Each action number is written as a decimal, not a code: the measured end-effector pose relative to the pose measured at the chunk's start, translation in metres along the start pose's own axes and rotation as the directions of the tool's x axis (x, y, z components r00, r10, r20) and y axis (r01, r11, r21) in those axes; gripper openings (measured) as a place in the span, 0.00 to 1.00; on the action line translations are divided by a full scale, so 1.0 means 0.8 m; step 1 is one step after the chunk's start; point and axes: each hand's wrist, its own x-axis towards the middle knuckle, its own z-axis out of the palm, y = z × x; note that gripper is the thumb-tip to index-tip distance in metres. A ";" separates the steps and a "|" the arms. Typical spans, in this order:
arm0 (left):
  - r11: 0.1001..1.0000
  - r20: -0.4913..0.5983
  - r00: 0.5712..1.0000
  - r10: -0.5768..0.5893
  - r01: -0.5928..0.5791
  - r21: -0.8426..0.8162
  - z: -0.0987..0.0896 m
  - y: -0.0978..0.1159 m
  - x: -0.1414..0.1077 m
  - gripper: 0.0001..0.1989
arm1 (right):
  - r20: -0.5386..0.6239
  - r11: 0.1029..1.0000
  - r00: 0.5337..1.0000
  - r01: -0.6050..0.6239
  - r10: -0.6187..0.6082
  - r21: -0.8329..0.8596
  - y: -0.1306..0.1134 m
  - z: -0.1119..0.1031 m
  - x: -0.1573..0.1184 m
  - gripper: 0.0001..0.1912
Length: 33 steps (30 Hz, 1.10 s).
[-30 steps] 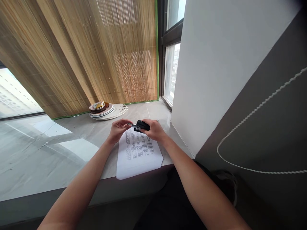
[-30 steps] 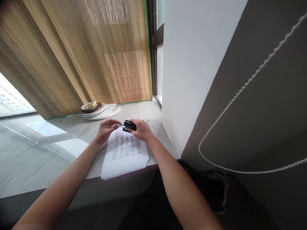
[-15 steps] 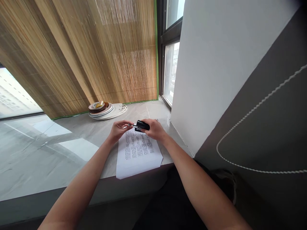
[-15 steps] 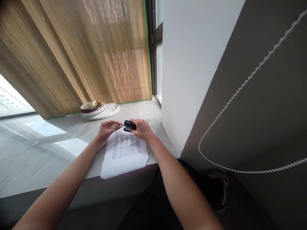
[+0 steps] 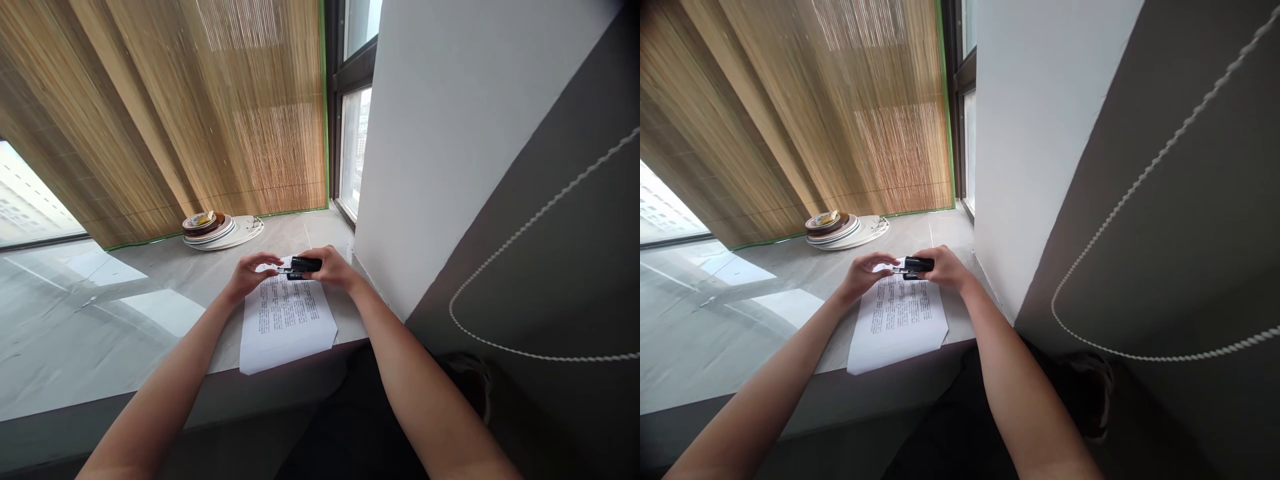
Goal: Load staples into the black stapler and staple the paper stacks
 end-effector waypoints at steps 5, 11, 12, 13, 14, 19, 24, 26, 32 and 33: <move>0.999 0.023 1.000 -0.012 0.013 -0.037 0.012 -0.003 0.001 0.19 | 0.083 0.991 0.996 0.040 -0.030 -0.125 -0.023 0.016 0.004 0.23; 0.998 0.086 0.996 0.012 -0.017 0.056 0.011 0.001 0.001 0.20 | 0.125 0.969 0.991 0.066 -0.037 -0.237 -0.036 0.023 0.004 0.22; 0.996 0.040 0.999 0.017 -0.021 0.089 0.014 0.002 0.003 0.19 | 0.102 0.974 0.995 0.040 -0.018 -0.224 -0.034 0.018 0.004 0.21; 0.992 -0.026 0.999 0.020 -0.016 0.126 0.017 0.002 0.004 0.17 | 0.052 0.978 0.999 0.002 0.009 -0.210 -0.030 0.011 0.003 0.20; 0.986 -0.087 0.996 0.020 -0.006 0.165 0.022 0.002 0.006 0.14 | -0.027 0.977 0.999 -0.050 0.045 -0.206 -0.025 0.003 0.001 0.19; 0.946 -0.007 0.998 -0.062 0.061 0.319 0.042 -0.017 0.007 0.23 | -0.461 0.823 0.850 -0.442 0.256 -0.358 0.008 -0.040 -0.007 0.18; 0.913 0.140 0.980 -0.145 0.078 0.401 0.037 -0.032 -0.001 0.24 | -0.357 0.753 0.863 -0.493 0.358 -0.436 0.025 -0.039 -0.012 0.23; 0.905 0.175 0.978 -0.112 0.028 0.425 0.035 -0.028 -0.003 0.24 | -0.287 0.774 0.883 -0.464 0.370 -0.430 0.027 -0.031 -0.011 0.23; 0.794 0.323 0.942 -0.096 -0.123 0.596 0.039 -0.003 -0.005 0.28 | -0.217 0.830 0.900 -0.434 0.379 -0.352 0.030 -0.018 -0.005 0.22; 0.765 0.351 0.928 -0.120 -0.139 0.629 0.039 0.002 -0.005 0.29 | -0.219 0.826 0.902 -0.430 0.373 -0.365 0.031 -0.017 -0.004 0.23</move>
